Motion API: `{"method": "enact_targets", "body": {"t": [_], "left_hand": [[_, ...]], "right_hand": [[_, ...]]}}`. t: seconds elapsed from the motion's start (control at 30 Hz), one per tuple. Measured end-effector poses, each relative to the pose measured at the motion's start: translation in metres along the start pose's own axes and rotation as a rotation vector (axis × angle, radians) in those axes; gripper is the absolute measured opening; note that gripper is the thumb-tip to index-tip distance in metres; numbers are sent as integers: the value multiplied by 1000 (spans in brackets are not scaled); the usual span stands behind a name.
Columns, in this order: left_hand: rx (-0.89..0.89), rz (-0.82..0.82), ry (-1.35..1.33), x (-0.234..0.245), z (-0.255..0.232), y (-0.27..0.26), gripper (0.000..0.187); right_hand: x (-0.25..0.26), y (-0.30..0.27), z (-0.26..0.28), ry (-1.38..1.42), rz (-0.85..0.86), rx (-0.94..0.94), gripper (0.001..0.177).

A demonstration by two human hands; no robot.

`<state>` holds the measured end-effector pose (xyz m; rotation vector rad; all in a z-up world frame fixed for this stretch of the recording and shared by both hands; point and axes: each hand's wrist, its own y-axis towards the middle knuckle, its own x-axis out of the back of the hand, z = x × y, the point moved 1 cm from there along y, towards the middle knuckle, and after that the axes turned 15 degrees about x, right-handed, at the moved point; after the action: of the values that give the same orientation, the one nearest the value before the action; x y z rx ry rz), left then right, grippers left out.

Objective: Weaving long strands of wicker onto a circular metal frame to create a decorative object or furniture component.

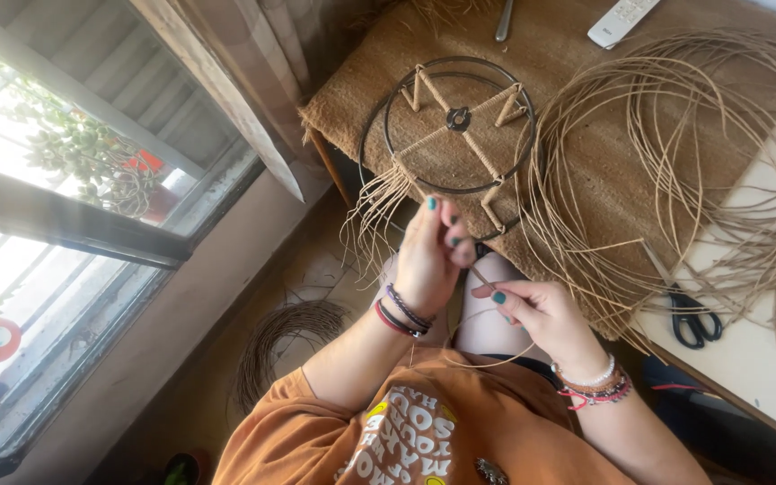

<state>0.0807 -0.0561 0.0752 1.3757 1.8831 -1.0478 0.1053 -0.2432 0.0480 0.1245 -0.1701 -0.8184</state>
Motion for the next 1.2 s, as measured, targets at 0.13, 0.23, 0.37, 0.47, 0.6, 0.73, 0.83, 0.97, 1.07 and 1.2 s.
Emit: {"method": "enact_targets", "body": {"t": [0.13,0.23,0.37,0.47,0.6,0.73,0.83,0.97,1.07,1.2], "left_hand": [[-146,-90,40,17,-28,2,37],[-376,-275,260,49,-53,-2,37],[-575,-491,1096,78,-69,-25,31],[-385,-550,1817,80,-57,-45,19],[-796,-423,2127,22,-46,-78,73],[-480,43,1907,15,7,-86,87],[-76,19,2033,46,31,-75,26],[-157,219,2016,59,-14,-70,13],[-249,291,2090,81,-44,-68,12],[-289,323,2083,105,-58,-63,22]], "right_hand": [[22,-9,17,-320,48,-14,21],[39,-23,14,-423,70,-61,19],[46,-25,7,-502,179,-136,19],[36,-12,22,-562,336,-163,19],[13,10,44,-647,573,-68,19],[-4,27,58,-682,620,-25,16],[4,36,65,-739,669,-56,23],[31,40,65,-813,759,-96,23],[50,43,63,-840,772,-161,22],[59,45,61,-832,812,-264,24]]}}
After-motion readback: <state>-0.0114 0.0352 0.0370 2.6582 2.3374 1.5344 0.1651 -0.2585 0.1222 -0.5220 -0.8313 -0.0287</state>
